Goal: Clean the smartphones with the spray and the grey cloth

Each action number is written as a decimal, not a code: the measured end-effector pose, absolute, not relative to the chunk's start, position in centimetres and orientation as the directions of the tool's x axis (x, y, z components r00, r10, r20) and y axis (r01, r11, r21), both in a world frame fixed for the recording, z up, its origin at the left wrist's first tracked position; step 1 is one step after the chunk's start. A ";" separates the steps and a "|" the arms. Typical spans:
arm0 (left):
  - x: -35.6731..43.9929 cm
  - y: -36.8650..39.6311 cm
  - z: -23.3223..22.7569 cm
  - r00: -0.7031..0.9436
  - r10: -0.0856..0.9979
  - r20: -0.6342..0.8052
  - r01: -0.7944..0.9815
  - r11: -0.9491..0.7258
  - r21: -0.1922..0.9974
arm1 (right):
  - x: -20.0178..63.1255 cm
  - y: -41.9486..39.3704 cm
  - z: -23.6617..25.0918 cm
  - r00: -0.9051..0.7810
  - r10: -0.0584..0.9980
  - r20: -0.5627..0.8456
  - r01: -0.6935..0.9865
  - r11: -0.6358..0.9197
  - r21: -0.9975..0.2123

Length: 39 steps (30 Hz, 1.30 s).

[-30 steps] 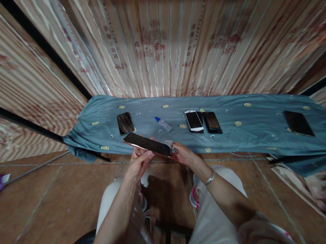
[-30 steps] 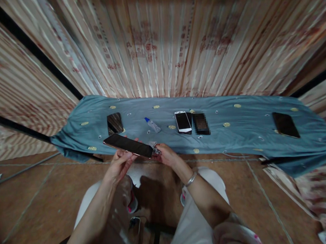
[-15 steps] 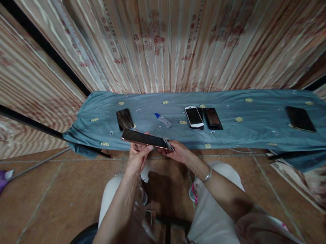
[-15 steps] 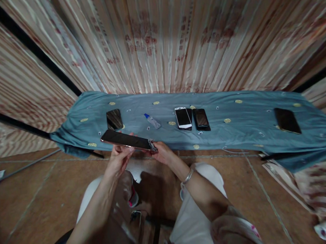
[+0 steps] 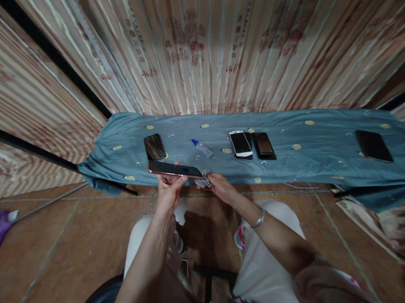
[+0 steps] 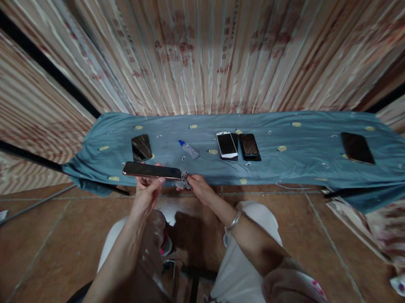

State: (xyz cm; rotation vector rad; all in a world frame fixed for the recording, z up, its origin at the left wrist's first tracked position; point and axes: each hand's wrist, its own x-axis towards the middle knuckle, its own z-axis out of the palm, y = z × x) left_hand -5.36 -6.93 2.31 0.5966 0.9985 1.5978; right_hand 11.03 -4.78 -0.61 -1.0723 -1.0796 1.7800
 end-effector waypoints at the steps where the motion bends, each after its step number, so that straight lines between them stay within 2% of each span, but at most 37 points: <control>1: -5.5 -6.9 2.3 -0.270 0.954 -0.132 -0.534 -0.034 0.844 | 11.2 -4.8 -0.6 -0.304 0.935 -0.183 -0.085 -0.218 -0.972; 3: -5.7 -6.7 2.2 -0.283 0.949 -0.139 -0.537 -0.037 0.843 | 11.7 -5.0 -0.4 -0.257 0.966 0.033 0.171 0.079 -0.982; 6: -5.9 -6.6 2.1 -0.301 0.943 -0.141 -0.531 -0.043 0.846 | 12.4 -5.3 0.0 -0.296 0.900 0.319 0.468 0.428 -0.773; 10: -5.8 -6.7 2.1 -0.294 0.944 -0.150 -0.534 -0.032 0.845 | 12.2 -5.5 -0.3 -0.368 0.788 0.493 0.593 0.607 -0.528; 15: -5.5 -6.7 1.9 -0.297 0.940 -0.167 -0.541 -0.021 0.841 | 11.5 -5.5 -0.8 -0.400 0.737 0.545 0.619 0.655 -0.433; 25: -4.6 -6.8 1.3 -0.295 0.950 -0.104 -0.490 -0.057 0.870 | 10.1 -5.7 -0.3 -0.398 0.750 0.528 0.577 0.652 -0.492; 39: -6.7 -6.7 2.4 -0.311 0.942 -0.126 -0.532 -0.063 0.845 | 11.1 -4.9 -0.9 -0.393 0.758 0.520 0.571 0.645 -0.508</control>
